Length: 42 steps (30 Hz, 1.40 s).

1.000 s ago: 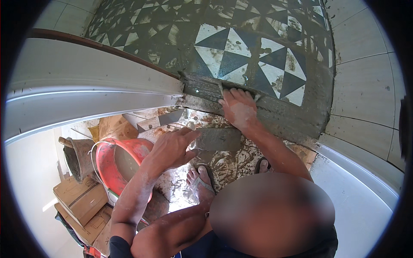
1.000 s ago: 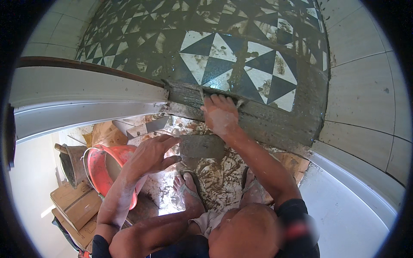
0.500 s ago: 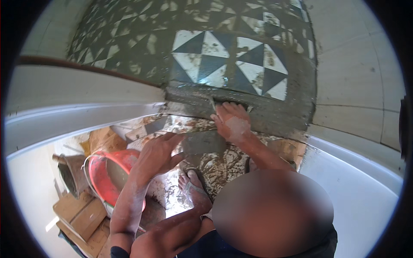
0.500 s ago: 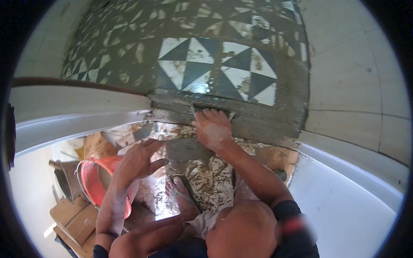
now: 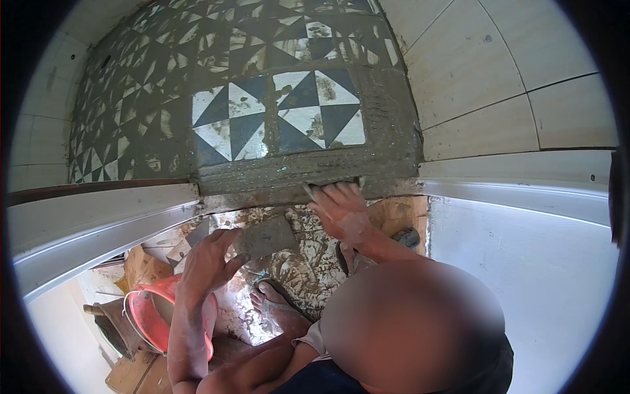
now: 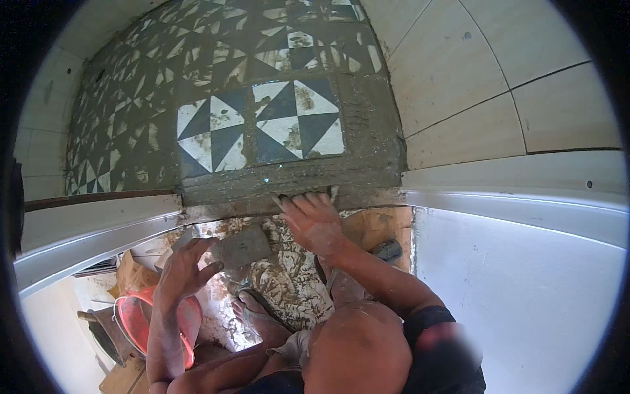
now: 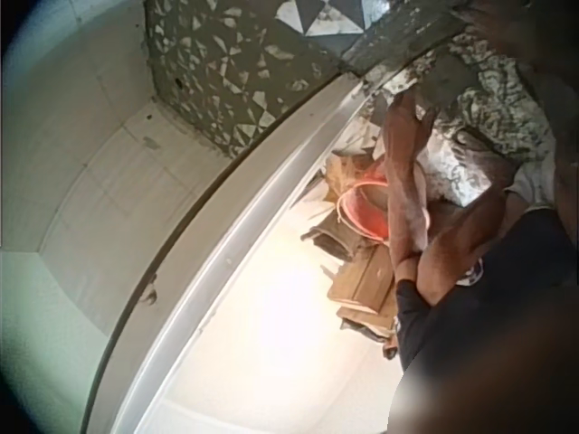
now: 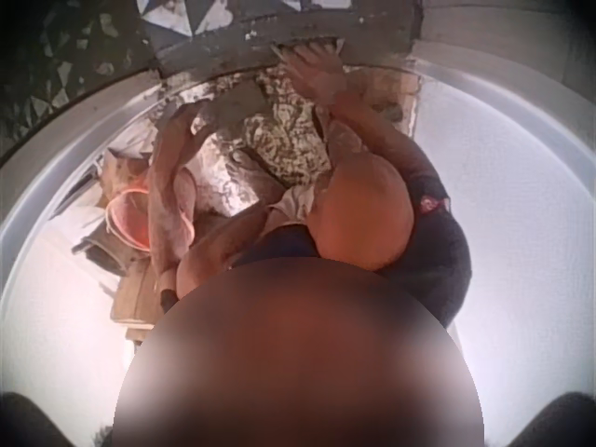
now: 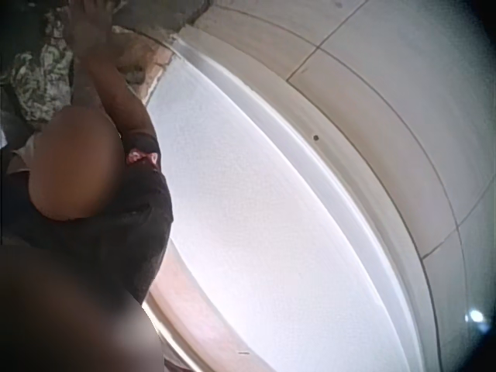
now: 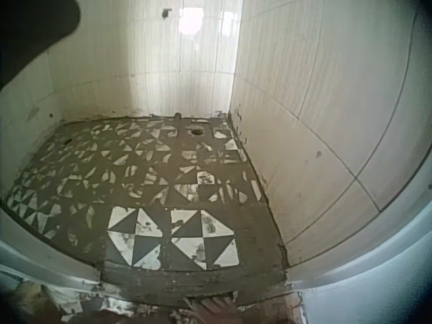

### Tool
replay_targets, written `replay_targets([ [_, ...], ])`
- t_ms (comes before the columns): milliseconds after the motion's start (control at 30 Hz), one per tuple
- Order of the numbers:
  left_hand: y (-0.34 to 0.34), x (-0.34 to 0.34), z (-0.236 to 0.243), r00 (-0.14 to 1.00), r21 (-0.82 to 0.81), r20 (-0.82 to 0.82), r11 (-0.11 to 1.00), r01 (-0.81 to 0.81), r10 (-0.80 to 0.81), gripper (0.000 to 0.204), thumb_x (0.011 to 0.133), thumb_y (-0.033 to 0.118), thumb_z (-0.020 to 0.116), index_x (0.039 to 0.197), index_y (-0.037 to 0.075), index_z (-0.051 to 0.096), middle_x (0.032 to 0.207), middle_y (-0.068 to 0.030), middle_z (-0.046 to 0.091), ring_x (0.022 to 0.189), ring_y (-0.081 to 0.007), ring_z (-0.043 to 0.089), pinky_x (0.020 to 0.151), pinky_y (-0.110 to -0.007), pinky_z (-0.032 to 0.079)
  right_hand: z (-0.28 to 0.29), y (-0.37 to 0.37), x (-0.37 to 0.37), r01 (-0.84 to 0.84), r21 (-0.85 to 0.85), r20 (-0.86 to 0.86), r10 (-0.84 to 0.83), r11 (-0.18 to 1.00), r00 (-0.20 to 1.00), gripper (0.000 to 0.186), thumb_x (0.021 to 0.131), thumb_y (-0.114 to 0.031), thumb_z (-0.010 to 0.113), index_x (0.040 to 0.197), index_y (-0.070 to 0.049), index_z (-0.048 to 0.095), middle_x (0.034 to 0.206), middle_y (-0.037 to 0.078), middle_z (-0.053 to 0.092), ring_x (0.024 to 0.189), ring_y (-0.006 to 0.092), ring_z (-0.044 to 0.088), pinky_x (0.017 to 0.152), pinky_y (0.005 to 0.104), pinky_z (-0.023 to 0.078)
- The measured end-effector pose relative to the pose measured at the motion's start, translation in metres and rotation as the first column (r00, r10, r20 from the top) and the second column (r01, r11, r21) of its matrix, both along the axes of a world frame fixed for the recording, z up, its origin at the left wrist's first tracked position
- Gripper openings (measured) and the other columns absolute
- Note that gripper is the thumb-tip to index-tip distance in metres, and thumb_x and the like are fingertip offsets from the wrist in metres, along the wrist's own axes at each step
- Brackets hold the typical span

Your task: Applying mortar, cutting a tile, and setting it into the floor pattern.

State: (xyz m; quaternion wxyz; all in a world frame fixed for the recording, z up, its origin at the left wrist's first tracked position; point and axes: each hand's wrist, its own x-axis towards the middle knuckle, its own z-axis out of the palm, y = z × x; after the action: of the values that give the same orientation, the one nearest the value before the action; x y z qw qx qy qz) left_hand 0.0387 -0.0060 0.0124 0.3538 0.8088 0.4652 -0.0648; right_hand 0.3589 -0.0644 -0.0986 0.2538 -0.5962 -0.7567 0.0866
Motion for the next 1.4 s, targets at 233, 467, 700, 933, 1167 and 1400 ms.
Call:
replay_targets([
  [233, 0.006, 0.01, 0.004, 0.999, 0.04, 0.004, 0.998, 0.041, -0.041, 0.06, 0.083, 0.019, 0.081, 0.139, 0.009, 0.06, 0.126, -0.0191, 0.068, 0.111, -0.0422, 0.068, 0.094, -0.049, 0.056, -0.016, -0.011, 0.031, -0.061, -0.081, 0.122, 0.071, 0.995, 0.99, 0.032, 0.091, -0.022, 0.073, 0.119, -0.005, 0.07, 0.101, 0.009, 0.064, 0.096, 0.0299, 0.06, 0.085, 0.0454, 0.044],
  [467, 0.005, 0.019, 0.001, 0.998, 0.047, 0.008, 0.997, 0.064, -0.064, 0.062, 0.082, 0.018, 0.081, 0.139, 0.009, 0.06, 0.123, -0.0192, 0.068, 0.11, -0.0425, 0.068, 0.094, -0.05, 0.055, -0.011, -0.013, 0.041, -0.062, -0.125, 0.069, 0.07, 0.99, 0.995, 0.032, 0.093, -0.021, 0.07, 0.12, -0.004, 0.069, 0.104, 0.012, 0.065, 0.098, 0.0313, 0.061, 0.087, 0.046, 0.044],
  [700, 0.006, 0.027, 0.012, 0.997, 0.053, -0.018, 0.996, 0.076, -0.075, 0.061, 0.084, 0.02, 0.082, 0.14, 0.01, 0.06, 0.12, -0.0193, 0.069, 0.108, -0.0426, 0.068, 0.092, -0.05, 0.055, -0.013, -0.012, 0.039, -0.043, -0.269, 0.136, 0.082, 0.962, 0.987, 0.035, 0.094, -0.023, 0.07, 0.122, -0.003, 0.069, 0.103, 0.013, 0.066, 0.097, 0.0328, 0.062, 0.088, 0.0469, 0.045],
  [933, 0.009, 0.028, 0.014, 0.997, 0.04, -0.041, 0.997, 0.061, -0.059, 0.06, 0.084, 0.021, 0.082, 0.14, 0.01, 0.062, 0.122, -0.019, 0.069, 0.109, -0.0427, 0.068, 0.093, -0.051, 0.055, -0.014, -0.023, 0.027, -0.03, -0.237, 0.136, 0.063, 0.971, 0.989, 0.035, 0.094, -0.025, 0.069, 0.122, -0.003, 0.07, 0.102, 0.011, 0.068, 0.099, 0.0315, 0.064, 0.087, 0.0463, 0.047],
  [1167, 0.01, 0.023, 0.013, 0.998, 0.051, -0.051, 0.998, 0.04, -0.037, 0.06, 0.085, 0.023, 0.082, 0.14, 0.012, 0.062, 0.126, -0.0197, 0.069, 0.112, -0.0427, 0.068, 0.096, -0.05, 0.055, -0.02, -0.025, 0.021, -0.005, -0.111, 0.066, 0.013, 0.994, 0.998, 0.032, 0.094, -0.026, 0.069, 0.117, -0.005, 0.071, 0.104, 0.011, 0.069, 0.098, 0.0324, 0.065, 0.085, 0.0476, 0.05],
  [1400, 0.011, 0.012, 0.007, 0.999, 0.055, -0.02, 0.998, 0.027, -0.026, 0.06, 0.086, 0.024, 0.08, 0.142, 0.014, 0.062, 0.126, -0.0209, 0.069, 0.113, -0.0421, 0.067, 0.099, -0.049, 0.054, -0.014, -0.011, 0.022, -0.053, -0.355, 0.087, 0.09, 0.934, 0.992, 0.02, 0.092, -0.024, 0.067, 0.101, -0.008, 0.07, 0.103, 0.012, 0.068, 0.1, 0.0311, 0.064, 0.086, 0.0478, 0.048],
])
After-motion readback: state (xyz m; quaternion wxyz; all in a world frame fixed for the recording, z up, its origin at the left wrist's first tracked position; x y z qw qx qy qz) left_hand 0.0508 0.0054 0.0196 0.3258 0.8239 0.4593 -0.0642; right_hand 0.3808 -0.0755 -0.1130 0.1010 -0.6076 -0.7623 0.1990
